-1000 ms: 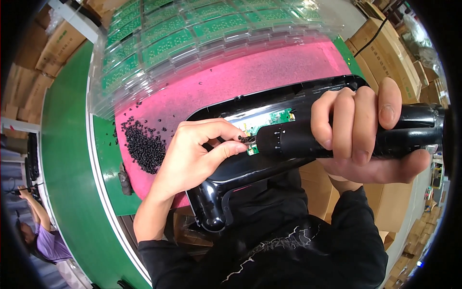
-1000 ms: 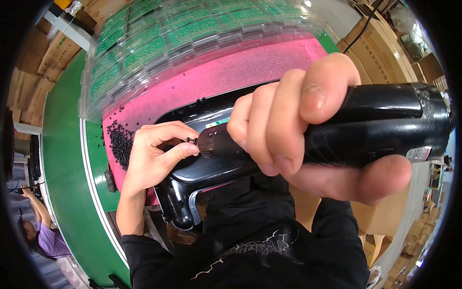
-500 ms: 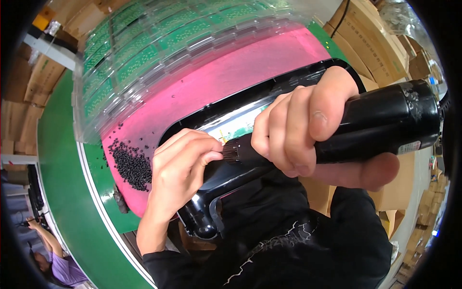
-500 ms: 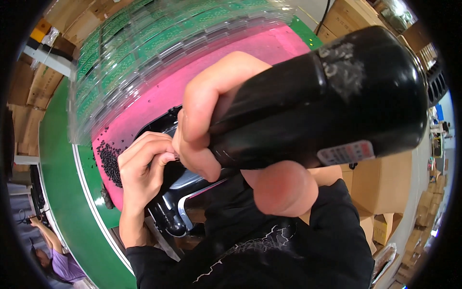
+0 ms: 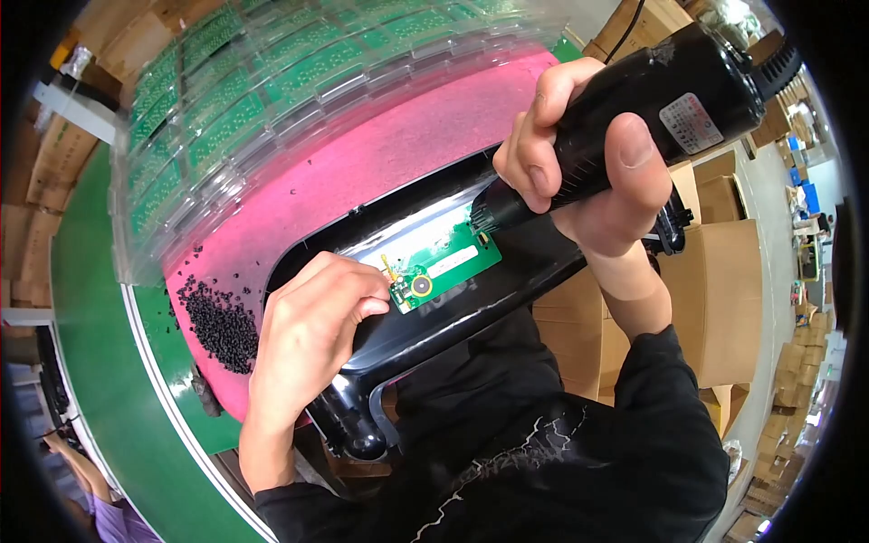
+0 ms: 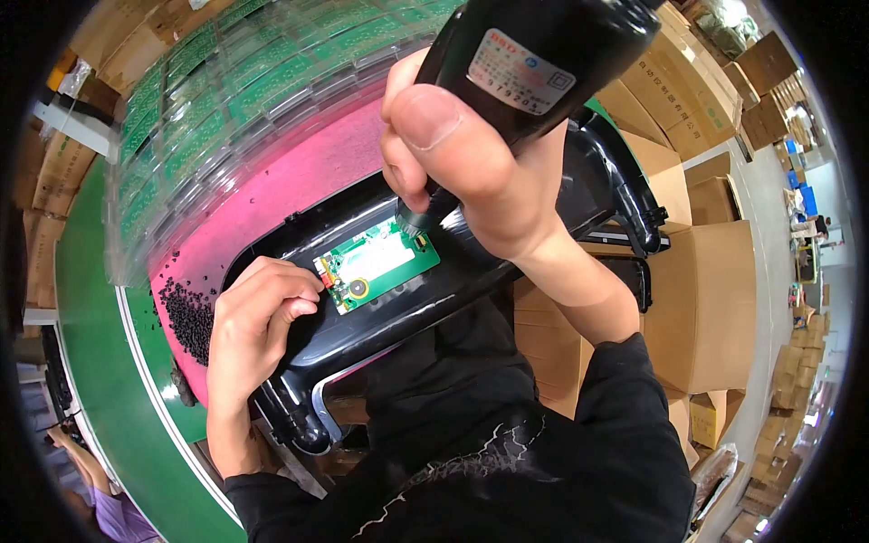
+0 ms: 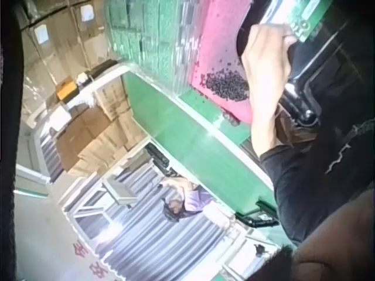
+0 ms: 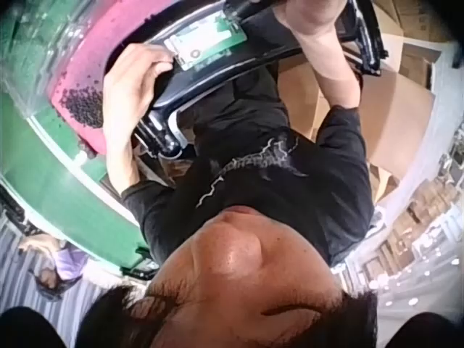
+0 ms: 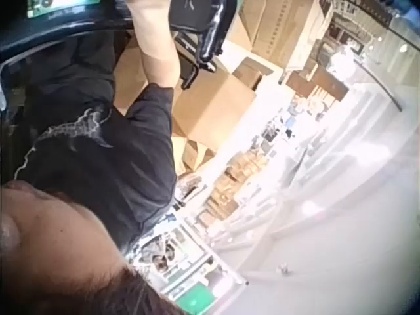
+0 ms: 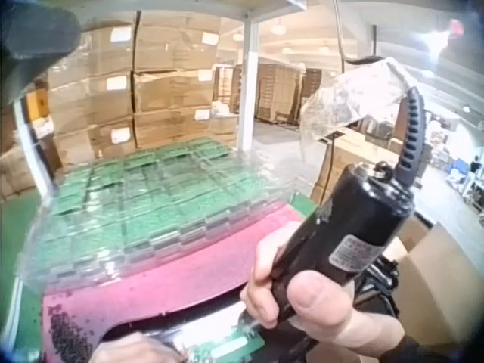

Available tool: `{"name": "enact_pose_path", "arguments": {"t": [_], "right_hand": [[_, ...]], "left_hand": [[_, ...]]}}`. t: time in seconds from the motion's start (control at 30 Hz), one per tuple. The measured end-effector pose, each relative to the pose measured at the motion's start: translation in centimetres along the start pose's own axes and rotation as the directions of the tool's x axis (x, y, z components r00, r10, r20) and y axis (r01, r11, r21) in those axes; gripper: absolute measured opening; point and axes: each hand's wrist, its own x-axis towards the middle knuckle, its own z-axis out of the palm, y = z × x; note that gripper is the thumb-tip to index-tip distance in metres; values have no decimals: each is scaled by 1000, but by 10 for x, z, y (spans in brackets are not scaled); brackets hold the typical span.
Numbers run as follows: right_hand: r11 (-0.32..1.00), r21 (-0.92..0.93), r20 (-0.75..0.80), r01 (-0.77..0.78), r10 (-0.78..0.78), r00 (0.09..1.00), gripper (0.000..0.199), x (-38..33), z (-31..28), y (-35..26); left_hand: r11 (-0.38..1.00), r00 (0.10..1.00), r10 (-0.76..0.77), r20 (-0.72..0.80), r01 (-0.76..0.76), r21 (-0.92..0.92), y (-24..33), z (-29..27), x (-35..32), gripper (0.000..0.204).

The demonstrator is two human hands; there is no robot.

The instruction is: The recorder is assembling electronic circuit boards into black plastic housings using an electric screwdriver and placing the finished parts into a cardboard box.

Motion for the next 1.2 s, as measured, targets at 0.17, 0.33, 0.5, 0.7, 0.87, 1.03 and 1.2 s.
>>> {"name": "enact_pose_path", "arguments": {"t": [0.17, 0.33, 0.5, 0.7, 0.87, 1.03, 1.2], "right_hand": [[999, 39, 10, 4, -5, 1000, 50, 0, 3, 7], [997, 75, 75, -21, 16, 997, 52, 2, 0, 12], [997, 70, 112, -43, 35, 993, 52, 3, 1, 19], [998, 43, 97, -54, 50, 994, 54, 5, 11, 14], [942, 332, 139, -43, -4, 990, 52, -7, 16, 6], [780, 624, 252, -32, -162, 954, 55, -12, 28, -5], [798, 598, 260, -74, -106, 960, 59, -10, 34, -5]], "left_hand": [[998, 996, 64, 59, -65, 12, 0, 2, 2, 16], [995, 987, 28, 157, -41, 86, -1, 4, 2, 14], [999, 977, -21, 213, 12, 45, -1, 1, 4, 17], [999, 976, -24, 215, 17, 34, -1, -1, -1, 15], [999, 997, 21, 80, -17, -48, -1, 1, 0, 13], [957, 995, -70, -69, 47, -287, 2, -5, -2, 8], [864, 964, -245, -100, 170, -474, -2, -6, -4, 3]]}}
